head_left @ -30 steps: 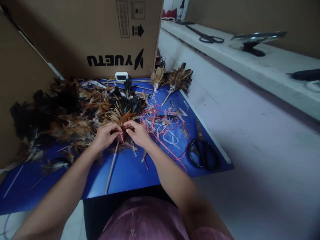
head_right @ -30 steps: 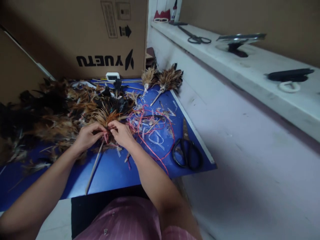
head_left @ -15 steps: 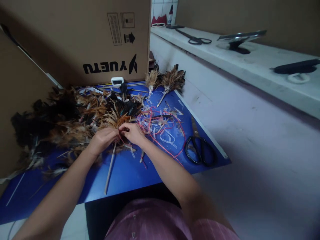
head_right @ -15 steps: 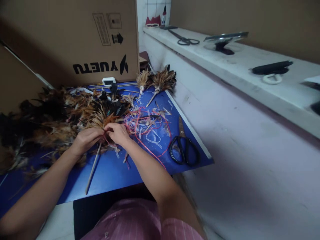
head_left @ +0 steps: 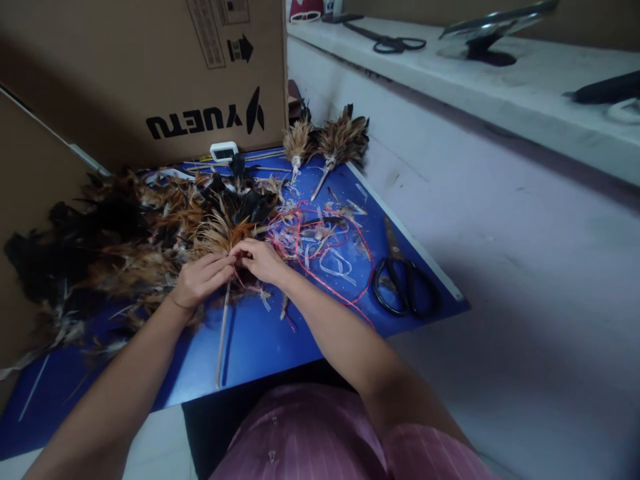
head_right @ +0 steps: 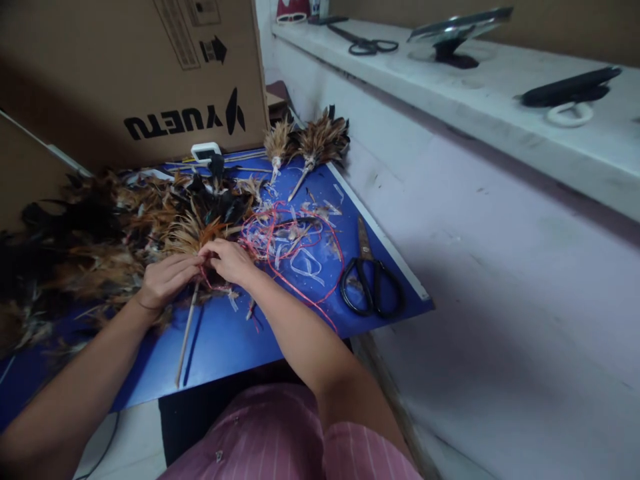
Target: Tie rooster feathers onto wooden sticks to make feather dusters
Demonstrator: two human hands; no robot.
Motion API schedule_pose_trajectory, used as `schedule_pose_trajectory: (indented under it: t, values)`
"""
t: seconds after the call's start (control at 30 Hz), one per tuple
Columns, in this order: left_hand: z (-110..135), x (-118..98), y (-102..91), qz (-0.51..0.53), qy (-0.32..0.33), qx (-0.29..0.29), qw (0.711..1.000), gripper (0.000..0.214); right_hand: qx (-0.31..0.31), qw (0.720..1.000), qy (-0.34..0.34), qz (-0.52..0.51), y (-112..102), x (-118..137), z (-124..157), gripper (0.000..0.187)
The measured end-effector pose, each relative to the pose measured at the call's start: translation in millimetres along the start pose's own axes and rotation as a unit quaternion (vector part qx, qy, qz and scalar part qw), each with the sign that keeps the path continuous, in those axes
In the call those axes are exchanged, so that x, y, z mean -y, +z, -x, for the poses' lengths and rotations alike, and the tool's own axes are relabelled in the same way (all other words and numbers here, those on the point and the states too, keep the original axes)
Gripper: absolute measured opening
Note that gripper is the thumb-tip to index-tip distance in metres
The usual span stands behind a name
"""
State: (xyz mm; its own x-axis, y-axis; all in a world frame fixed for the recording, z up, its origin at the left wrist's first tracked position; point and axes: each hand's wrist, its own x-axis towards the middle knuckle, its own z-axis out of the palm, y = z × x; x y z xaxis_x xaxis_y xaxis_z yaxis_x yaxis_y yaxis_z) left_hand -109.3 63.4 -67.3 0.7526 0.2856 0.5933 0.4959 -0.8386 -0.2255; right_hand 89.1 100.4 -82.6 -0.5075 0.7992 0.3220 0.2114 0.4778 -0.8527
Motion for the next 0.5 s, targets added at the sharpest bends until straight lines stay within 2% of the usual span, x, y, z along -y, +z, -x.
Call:
schedule_pose_trajectory:
  t: [0.27,0.5]
  values:
    - [9.2,5.3,1.0,0.052,-0.043,0.020,0.997,0.020,0.000,0.999,0.005,-0.045,1.3,-3.9,-2.7,0.022]
    - [9.8,6.0,1.5,0.036,-0.015,0.023,0.999,0.021,0.018,0.998,0.038,-0.041,-2.7,1.4,-2.9,0.016]
